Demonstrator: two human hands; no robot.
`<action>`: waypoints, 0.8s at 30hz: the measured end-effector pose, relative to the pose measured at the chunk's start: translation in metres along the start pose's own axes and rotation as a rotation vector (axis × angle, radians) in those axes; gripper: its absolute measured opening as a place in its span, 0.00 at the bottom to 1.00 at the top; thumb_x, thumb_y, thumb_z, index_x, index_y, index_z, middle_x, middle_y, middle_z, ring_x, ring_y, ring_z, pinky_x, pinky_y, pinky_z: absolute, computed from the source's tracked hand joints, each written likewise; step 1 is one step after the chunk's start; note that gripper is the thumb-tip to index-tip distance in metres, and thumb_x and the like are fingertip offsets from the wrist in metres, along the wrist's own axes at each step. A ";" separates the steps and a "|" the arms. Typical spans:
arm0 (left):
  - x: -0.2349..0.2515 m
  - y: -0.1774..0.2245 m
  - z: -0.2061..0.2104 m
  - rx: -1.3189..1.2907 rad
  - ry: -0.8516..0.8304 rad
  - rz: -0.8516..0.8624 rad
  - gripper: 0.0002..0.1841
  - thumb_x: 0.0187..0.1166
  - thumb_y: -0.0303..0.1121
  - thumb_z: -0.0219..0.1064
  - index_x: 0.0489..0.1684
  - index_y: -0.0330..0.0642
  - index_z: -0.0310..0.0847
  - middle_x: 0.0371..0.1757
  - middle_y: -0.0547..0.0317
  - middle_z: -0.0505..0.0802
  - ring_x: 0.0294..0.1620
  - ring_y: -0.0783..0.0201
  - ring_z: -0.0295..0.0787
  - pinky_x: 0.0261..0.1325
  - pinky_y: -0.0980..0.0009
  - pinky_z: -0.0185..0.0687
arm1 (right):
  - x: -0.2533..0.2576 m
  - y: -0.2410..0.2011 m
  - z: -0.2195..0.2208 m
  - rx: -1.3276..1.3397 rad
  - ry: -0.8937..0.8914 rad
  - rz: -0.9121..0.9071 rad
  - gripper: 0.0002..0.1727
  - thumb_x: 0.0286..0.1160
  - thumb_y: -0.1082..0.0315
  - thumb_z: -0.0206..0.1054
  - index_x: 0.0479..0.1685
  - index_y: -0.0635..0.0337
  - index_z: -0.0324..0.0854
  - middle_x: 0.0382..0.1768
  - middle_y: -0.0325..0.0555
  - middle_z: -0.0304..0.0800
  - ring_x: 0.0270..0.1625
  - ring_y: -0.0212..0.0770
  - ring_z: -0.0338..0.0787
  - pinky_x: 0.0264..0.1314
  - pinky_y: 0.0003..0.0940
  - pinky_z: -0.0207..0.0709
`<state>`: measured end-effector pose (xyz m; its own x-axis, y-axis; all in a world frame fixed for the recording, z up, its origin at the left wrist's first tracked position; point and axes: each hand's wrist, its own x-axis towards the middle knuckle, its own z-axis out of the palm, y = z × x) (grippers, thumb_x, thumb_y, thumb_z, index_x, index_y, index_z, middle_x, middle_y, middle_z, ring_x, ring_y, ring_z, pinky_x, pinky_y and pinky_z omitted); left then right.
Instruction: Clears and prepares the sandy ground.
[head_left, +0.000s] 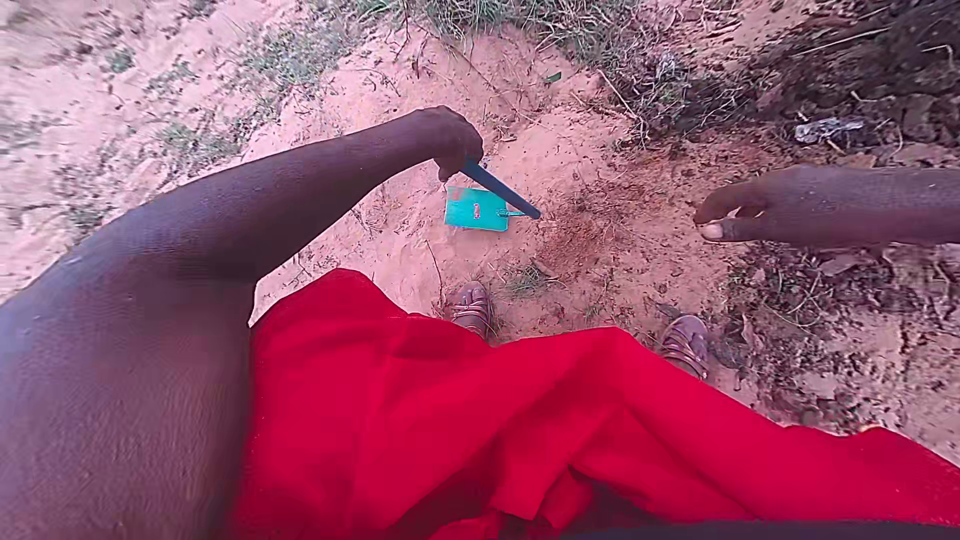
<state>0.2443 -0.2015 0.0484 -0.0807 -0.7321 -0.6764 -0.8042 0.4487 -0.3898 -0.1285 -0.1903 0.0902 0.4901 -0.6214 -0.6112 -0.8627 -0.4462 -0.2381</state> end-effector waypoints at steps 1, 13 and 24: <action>-0.009 0.010 -0.003 0.028 0.047 0.044 0.19 0.68 0.24 0.77 0.58 0.45 0.88 0.51 0.43 0.93 0.58 0.37 0.89 0.55 0.35 0.79 | 0.016 -0.014 -0.001 -0.006 0.035 -0.039 0.20 0.88 0.55 0.63 0.68 0.59 0.83 0.52 0.59 0.91 0.52 0.57 0.90 0.58 0.61 0.79; 0.009 0.021 -0.027 0.126 0.752 0.531 0.08 0.82 0.31 0.69 0.53 0.42 0.86 0.37 0.39 0.89 0.38 0.35 0.89 0.44 0.38 0.76 | 0.167 -0.011 0.144 0.812 -0.043 -0.137 0.11 0.80 0.63 0.72 0.45 0.63 0.85 0.34 0.44 0.89 0.37 0.36 0.86 0.47 0.39 0.79; 0.144 0.041 -0.104 -1.673 0.609 0.158 0.22 0.92 0.31 0.50 0.81 0.29 0.63 0.77 0.35 0.76 0.74 0.53 0.79 0.72 0.61 0.77 | 0.121 0.014 0.058 1.480 0.166 0.254 0.14 0.90 0.52 0.60 0.41 0.50 0.70 0.14 0.33 0.66 0.10 0.30 0.70 0.14 0.26 0.75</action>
<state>0.1386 -0.3416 -0.0001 -0.0819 -0.9791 -0.1862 -0.4193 -0.1357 0.8976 -0.0886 -0.2345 -0.0312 0.2342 -0.6887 -0.6862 -0.2187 0.6504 -0.7274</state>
